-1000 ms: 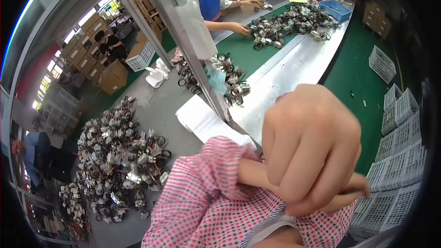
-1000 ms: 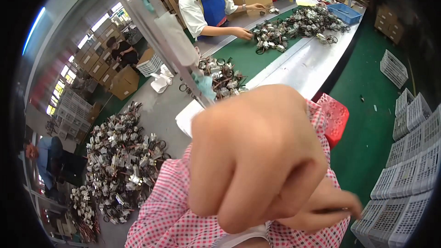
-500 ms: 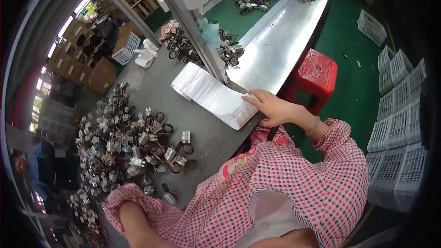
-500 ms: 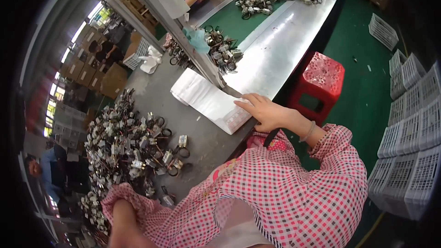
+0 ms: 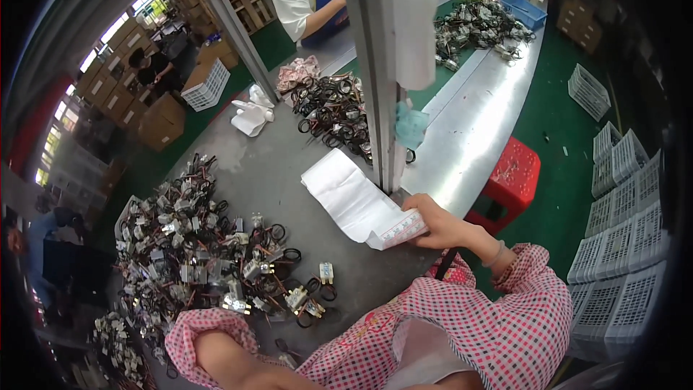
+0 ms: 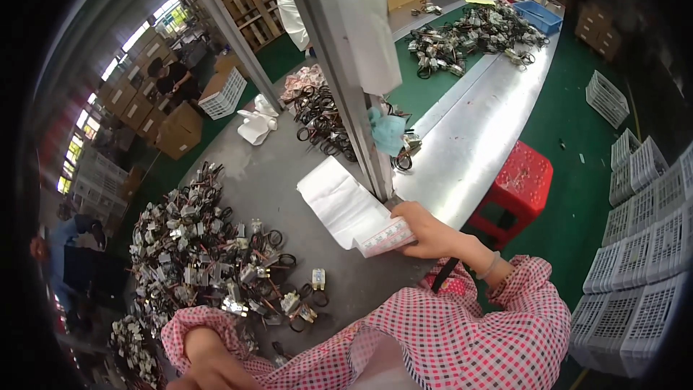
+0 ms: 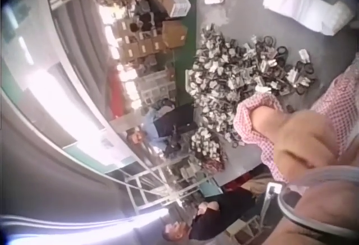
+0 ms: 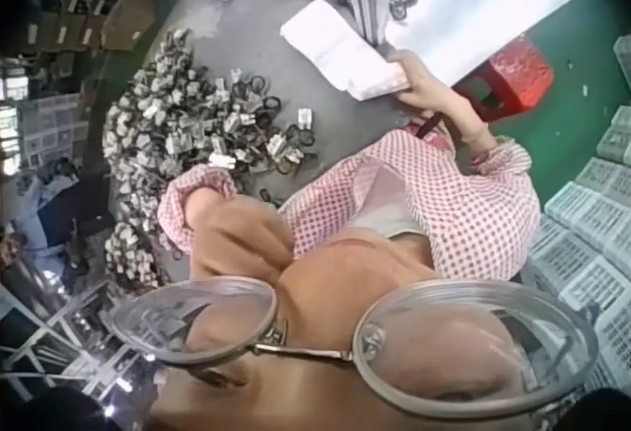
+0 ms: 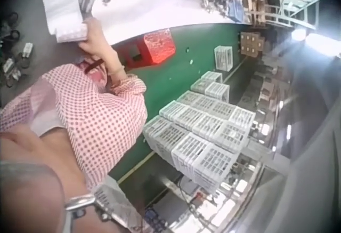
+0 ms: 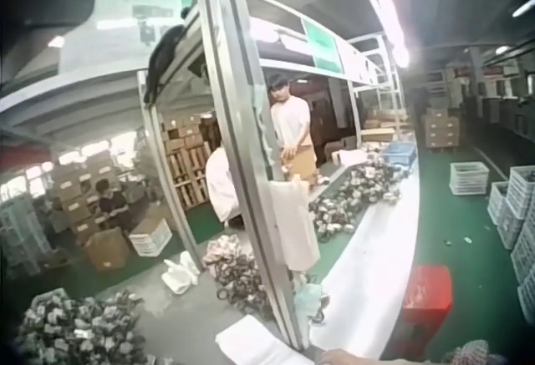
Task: Applying adhesive labels to small electronic motors at a production workbench.
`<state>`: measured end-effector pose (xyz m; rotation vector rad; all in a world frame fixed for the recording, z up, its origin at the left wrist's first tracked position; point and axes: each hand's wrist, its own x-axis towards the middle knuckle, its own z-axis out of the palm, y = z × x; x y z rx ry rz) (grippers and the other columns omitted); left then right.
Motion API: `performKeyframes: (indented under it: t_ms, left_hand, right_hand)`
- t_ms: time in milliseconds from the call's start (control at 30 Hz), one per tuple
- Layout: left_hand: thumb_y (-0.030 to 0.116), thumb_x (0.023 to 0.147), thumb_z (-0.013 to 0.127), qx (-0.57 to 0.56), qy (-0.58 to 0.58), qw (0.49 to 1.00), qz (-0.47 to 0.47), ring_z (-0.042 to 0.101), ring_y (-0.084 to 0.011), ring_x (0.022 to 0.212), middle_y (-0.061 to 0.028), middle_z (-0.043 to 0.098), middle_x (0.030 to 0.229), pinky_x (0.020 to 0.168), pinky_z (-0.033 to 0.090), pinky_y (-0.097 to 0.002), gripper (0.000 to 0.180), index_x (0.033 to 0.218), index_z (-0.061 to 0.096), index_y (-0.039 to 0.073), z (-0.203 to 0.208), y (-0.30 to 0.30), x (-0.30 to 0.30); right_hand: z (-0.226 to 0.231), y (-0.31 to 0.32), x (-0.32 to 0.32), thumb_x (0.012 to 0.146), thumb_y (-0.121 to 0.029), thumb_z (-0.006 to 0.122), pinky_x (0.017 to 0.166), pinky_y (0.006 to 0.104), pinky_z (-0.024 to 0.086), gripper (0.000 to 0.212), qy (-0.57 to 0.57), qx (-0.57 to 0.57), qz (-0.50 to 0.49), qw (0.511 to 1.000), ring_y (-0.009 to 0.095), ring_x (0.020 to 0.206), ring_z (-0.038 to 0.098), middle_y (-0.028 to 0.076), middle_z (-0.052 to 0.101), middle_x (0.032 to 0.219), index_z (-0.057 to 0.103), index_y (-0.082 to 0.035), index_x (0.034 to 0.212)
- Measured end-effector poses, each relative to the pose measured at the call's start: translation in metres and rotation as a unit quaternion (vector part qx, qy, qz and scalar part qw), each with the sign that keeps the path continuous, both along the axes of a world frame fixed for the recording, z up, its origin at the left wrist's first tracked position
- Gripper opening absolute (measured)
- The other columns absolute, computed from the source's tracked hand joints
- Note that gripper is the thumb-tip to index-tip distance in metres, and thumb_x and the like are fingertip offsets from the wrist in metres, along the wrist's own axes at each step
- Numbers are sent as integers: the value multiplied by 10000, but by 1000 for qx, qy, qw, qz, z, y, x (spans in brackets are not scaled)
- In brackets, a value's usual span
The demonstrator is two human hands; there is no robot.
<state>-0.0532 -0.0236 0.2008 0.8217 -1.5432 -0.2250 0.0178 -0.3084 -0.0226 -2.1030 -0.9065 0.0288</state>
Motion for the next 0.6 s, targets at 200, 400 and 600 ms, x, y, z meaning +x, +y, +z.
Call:
performKeyframes:
  t_ms: [200, 400, 600]
  left_hand:
    - [167, 737, 635, 145, -165, 868, 445, 528, -303, 871, -151, 547, 961, 744, 424, -369, 362, 1033, 532, -13, -28, 27, 51]
    - [171, 708, 714, 273, 136, 765, 567, 471, -268, 1020, -135, 501, 1065, 937, 339, -369, 730, 1284, 294, 17, -145, 6, 95]
    - [96, 744, 689, 218, 191, 802, 522, 491, -178, 967, -90, 510, 994, 886, 367, -311, 542, 1181, 377, 19, -160, -15, 106]
  right_hand:
    - [25, 47, 40, 720, -172, 677, 892, 329, 375, 522, 96, 52, 62, 992, 268, 1020, 479, 130, 464, 1090, 412, -38, 1150]
    - [50, 56, 44, 738, -92, 683, 835, 253, 396, 485, 120, 183, -32, 975, 127, 983, 472, 61, 468, 1037, 401, -23, 1126]
    - [50, 59, 37, 752, -61, 654, 808, 267, 397, 485, -24, 253, -133, 958, 144, 903, 474, 84, 453, 1015, 352, -8, 1129]
